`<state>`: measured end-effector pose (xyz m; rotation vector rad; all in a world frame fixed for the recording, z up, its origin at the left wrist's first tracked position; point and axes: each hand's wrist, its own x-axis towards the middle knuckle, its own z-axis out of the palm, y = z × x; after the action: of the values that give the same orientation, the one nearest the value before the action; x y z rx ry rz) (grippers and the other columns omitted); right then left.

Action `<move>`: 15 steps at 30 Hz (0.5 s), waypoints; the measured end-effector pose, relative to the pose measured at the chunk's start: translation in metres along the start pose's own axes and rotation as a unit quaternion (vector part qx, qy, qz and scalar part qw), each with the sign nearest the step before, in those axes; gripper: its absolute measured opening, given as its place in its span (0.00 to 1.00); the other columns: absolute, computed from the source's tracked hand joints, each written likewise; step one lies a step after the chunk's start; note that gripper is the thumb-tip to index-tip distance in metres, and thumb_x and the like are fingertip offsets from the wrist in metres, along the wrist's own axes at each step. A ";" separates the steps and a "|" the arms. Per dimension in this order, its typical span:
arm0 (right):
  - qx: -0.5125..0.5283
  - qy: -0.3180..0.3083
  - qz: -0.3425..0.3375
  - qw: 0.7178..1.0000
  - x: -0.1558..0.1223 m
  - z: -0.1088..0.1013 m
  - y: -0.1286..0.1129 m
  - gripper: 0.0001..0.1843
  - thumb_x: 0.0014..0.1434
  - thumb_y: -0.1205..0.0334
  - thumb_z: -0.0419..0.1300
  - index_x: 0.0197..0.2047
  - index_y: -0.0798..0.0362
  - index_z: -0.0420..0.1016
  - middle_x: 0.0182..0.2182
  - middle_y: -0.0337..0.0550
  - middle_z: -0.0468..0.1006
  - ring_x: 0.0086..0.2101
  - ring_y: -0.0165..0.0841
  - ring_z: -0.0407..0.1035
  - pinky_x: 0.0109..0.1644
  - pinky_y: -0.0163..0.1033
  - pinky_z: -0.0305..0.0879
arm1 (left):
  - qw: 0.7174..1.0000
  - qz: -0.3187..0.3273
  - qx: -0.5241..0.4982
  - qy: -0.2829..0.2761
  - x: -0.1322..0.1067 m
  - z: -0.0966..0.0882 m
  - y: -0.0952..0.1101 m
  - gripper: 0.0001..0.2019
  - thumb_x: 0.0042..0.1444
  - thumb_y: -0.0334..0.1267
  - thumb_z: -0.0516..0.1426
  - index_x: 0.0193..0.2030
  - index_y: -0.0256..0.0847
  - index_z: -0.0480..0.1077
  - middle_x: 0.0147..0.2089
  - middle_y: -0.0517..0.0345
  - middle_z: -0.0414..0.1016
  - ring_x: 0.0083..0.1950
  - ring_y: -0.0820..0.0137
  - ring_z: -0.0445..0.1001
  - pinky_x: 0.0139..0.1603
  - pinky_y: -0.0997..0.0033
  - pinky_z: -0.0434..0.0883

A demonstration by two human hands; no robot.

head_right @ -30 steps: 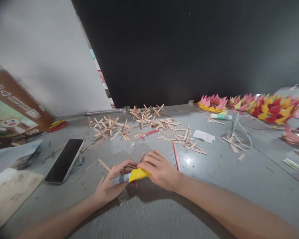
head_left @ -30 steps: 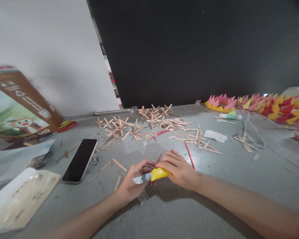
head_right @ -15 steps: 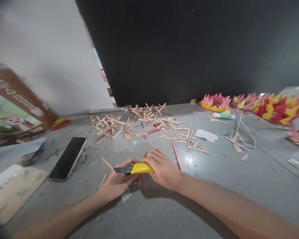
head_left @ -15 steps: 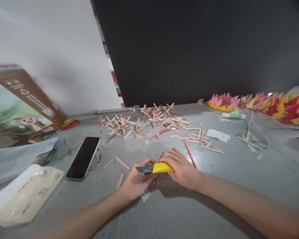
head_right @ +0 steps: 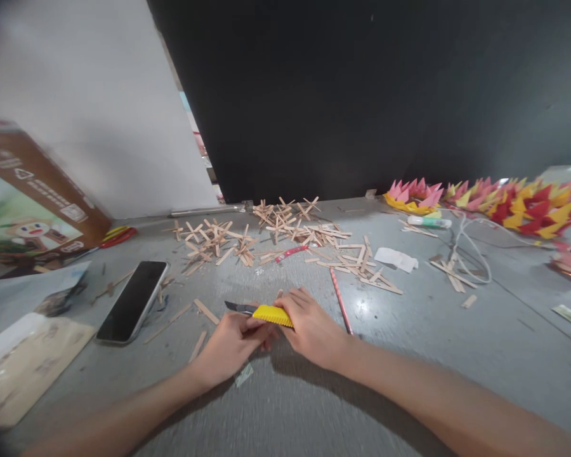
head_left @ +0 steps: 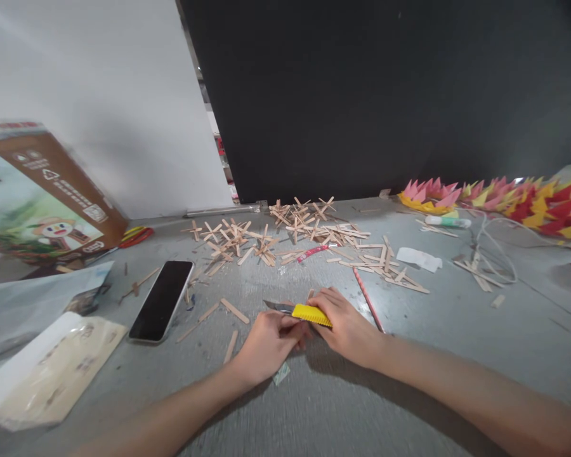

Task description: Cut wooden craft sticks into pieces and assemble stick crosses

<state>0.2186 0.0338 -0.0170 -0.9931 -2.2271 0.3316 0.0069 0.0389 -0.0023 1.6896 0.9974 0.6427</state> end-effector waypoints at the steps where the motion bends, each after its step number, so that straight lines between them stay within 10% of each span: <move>1: -0.002 0.000 -0.003 1.000 0.000 0.000 -0.001 0.10 0.68 0.72 0.60 0.50 0.52 0.68 0.42 0.47 0.77 0.43 0.42 0.70 0.52 0.51 0.68 | 1.000 -0.002 -0.017 0.004 0.000 0.001 -0.001 0.17 0.65 0.42 0.57 0.27 0.41 0.76 0.26 0.56 0.78 0.29 0.67 0.75 0.34 0.71 0.68; 6: -0.001 0.001 -0.023 1.000 -0.001 -0.002 -0.005 0.09 0.68 0.71 0.60 0.49 0.52 0.68 0.41 0.47 0.77 0.42 0.41 0.69 0.50 0.50 0.67 | 0.983 -0.014 -0.180 0.019 0.000 0.004 -0.006 0.10 0.59 0.45 0.65 0.38 0.42 0.73 0.29 0.59 0.79 0.29 0.69 0.76 0.34 0.71 0.71; 15: 0.014 0.061 0.038 0.997 0.000 -0.003 -0.001 0.08 0.68 0.71 0.59 0.47 0.51 0.70 0.40 0.45 0.77 0.42 0.40 0.71 0.47 0.46 0.68 | 0.982 -0.029 -0.180 0.052 0.004 -0.003 0.001 0.15 0.61 0.50 0.64 0.38 0.42 0.68 0.30 0.58 0.81 0.27 0.69 0.76 0.32 0.71 0.70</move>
<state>0.2195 0.0330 -0.0142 -1.0558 -2.0730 0.3261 0.0062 0.0437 -0.0007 1.3161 0.9344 0.8268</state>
